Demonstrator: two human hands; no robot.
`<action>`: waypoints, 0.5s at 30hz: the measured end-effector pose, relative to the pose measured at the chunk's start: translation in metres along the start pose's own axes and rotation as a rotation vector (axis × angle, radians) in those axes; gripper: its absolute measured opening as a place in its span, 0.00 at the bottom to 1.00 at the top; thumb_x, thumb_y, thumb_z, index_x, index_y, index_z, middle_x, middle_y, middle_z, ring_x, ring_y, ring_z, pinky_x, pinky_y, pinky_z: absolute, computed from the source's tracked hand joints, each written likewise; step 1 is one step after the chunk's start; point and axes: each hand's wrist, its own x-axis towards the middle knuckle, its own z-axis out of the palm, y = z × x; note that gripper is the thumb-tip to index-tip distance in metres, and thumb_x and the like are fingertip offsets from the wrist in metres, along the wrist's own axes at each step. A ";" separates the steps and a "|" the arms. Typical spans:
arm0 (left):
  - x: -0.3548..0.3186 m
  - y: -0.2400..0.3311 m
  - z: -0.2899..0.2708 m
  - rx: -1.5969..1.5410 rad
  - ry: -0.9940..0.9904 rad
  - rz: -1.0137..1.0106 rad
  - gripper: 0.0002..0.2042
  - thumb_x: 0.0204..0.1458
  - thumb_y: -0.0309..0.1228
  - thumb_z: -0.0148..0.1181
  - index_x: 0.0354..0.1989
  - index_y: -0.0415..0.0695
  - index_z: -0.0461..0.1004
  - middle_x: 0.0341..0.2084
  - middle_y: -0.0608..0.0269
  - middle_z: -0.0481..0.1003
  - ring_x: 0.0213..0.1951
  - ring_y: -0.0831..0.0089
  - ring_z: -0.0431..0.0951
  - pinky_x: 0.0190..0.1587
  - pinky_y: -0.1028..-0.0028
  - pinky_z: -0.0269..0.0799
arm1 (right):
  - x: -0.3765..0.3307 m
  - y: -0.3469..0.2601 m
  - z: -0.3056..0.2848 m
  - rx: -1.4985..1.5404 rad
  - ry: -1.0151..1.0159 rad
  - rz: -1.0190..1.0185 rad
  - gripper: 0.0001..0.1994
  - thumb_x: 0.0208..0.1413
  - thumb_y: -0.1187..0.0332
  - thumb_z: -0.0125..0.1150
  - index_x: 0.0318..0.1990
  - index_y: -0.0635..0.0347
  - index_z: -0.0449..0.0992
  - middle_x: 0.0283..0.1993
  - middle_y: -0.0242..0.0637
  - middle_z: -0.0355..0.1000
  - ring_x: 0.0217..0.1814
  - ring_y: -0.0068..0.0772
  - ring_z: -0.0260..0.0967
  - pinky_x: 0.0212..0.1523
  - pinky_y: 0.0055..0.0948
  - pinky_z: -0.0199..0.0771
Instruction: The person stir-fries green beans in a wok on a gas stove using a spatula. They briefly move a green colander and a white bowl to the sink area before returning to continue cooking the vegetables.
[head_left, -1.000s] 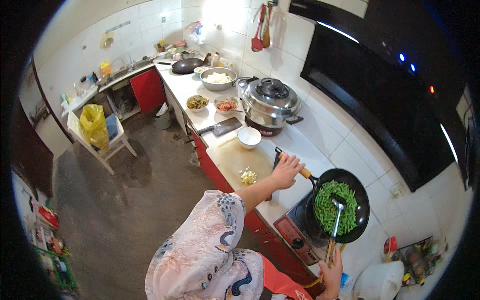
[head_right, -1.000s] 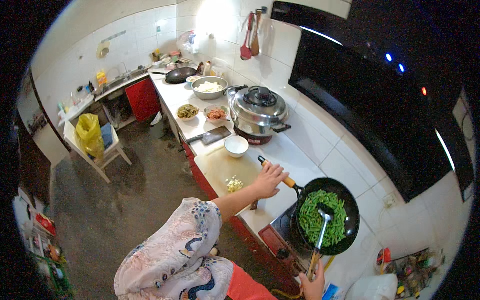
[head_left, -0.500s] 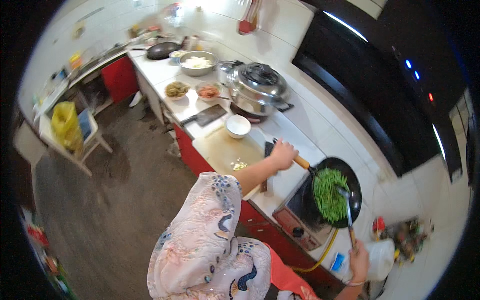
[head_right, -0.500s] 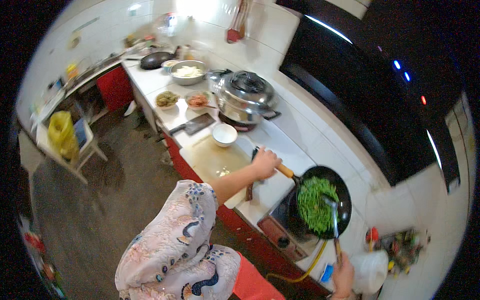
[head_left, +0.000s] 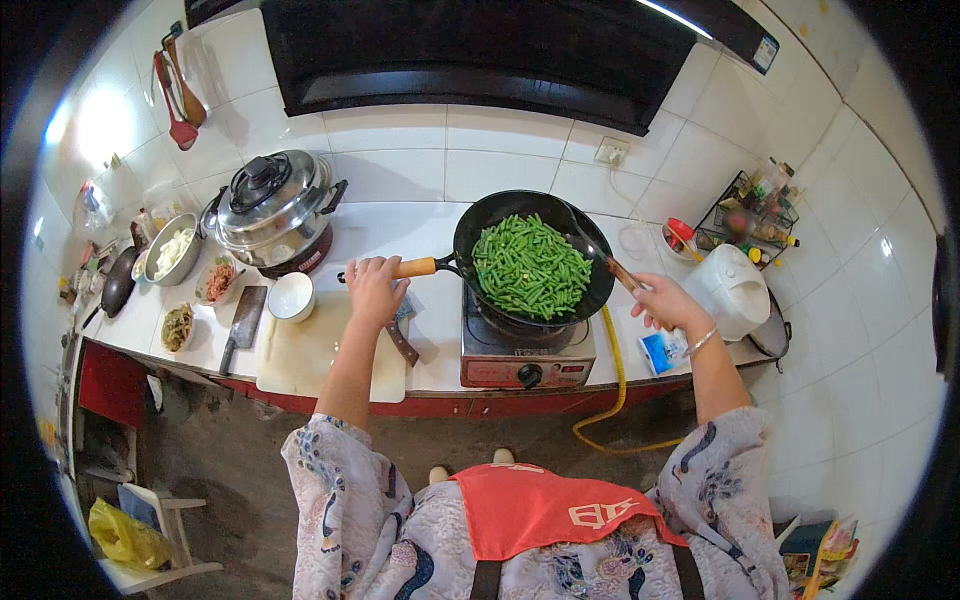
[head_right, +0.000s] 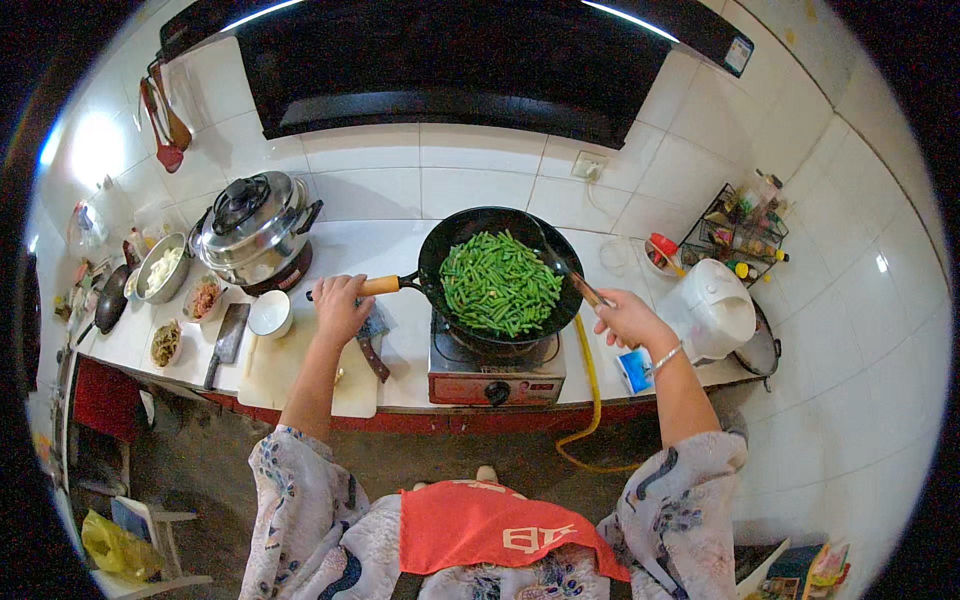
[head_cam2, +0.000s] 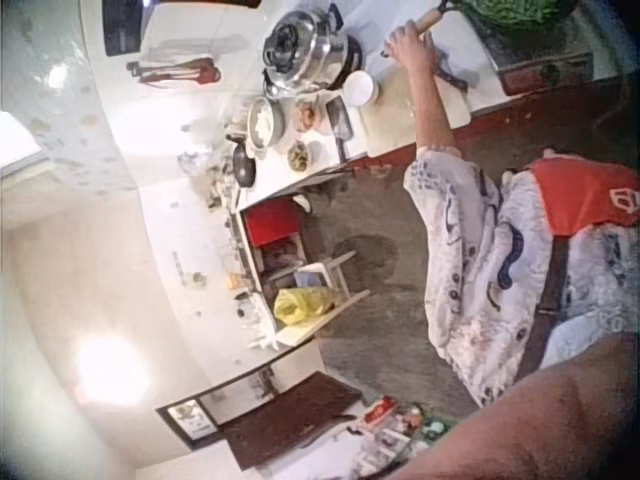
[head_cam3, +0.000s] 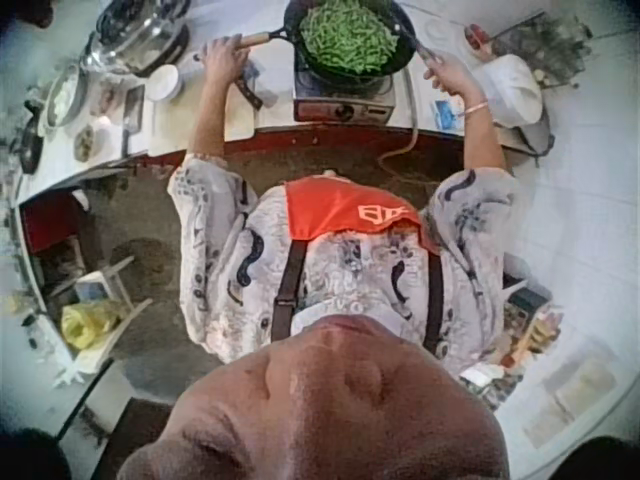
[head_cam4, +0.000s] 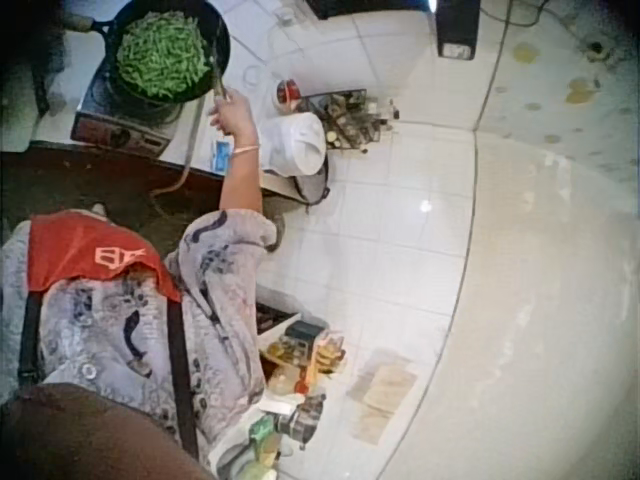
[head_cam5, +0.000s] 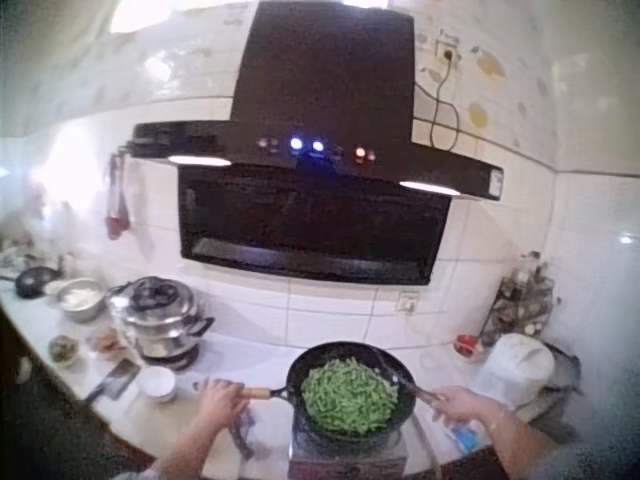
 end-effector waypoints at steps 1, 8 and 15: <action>0.000 0.000 0.000 -0.004 -0.001 -0.008 0.21 0.46 0.39 0.67 0.50 0.53 0.76 0.43 0.63 0.75 0.52 0.62 0.70 0.64 0.53 0.52 | 0.008 -0.002 -0.004 0.013 -0.034 -0.005 0.24 0.64 0.66 0.49 0.67 0.54 0.62 0.28 0.36 0.72 0.19 0.22 0.67 0.16 0.24 0.67; 0.000 0.001 -0.002 0.016 0.030 0.026 0.20 0.45 0.38 0.68 0.49 0.52 0.76 0.42 0.63 0.75 0.51 0.61 0.71 0.62 0.56 0.54 | 0.021 -0.027 0.024 -0.613 0.056 -0.495 0.27 0.56 0.68 0.58 0.65 0.51 0.65 0.32 0.44 0.75 0.27 0.41 0.73 0.28 0.38 0.74; -0.001 -0.001 0.001 0.028 0.006 0.005 0.21 0.44 0.37 0.67 0.50 0.52 0.75 0.42 0.64 0.75 0.51 0.61 0.71 0.62 0.53 0.54 | -0.076 -0.018 0.031 -0.879 0.080 -0.443 0.26 0.53 0.70 0.55 0.62 0.43 0.68 0.32 0.48 0.72 0.37 0.53 0.73 0.38 0.50 0.72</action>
